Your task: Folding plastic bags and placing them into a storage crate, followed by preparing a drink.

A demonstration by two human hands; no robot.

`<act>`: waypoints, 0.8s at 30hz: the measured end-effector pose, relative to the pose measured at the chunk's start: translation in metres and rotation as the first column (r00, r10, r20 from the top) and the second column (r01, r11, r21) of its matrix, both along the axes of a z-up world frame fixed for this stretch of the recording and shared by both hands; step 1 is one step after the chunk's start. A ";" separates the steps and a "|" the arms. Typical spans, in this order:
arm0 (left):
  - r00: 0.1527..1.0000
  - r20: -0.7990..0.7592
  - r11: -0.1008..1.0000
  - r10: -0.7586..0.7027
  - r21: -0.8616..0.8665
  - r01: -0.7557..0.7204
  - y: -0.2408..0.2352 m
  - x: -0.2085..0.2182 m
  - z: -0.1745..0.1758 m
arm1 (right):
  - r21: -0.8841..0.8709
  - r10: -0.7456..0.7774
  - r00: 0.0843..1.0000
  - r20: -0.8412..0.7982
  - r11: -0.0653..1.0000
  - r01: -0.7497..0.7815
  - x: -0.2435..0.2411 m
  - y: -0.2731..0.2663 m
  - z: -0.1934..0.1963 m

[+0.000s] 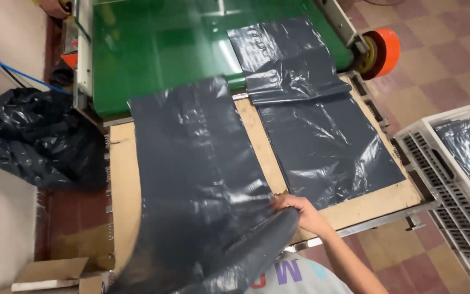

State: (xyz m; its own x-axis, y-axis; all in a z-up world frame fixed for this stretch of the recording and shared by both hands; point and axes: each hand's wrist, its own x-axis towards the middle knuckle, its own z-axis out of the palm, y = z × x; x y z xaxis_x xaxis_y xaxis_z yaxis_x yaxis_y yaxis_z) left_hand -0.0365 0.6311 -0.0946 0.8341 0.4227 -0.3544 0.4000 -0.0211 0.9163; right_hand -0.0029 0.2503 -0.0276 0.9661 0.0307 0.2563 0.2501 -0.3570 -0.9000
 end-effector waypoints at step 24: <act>0.861 -0.412 0.485 -0.297 0.712 0.508 0.055 0.123 -0.015 | -0.171 -0.421 0.656 -0.626 0.895 0.411 0.072 -0.010 -0.121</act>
State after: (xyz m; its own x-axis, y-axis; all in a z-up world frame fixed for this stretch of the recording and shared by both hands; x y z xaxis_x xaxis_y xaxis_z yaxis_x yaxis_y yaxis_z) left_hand 0.0868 0.6866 -0.1091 0.9375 0.2483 -0.2439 0.3227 -0.8828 0.3414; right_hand 0.0689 0.2407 -0.1489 0.8088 -0.4167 -0.4150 -0.5519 -0.2941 -0.7803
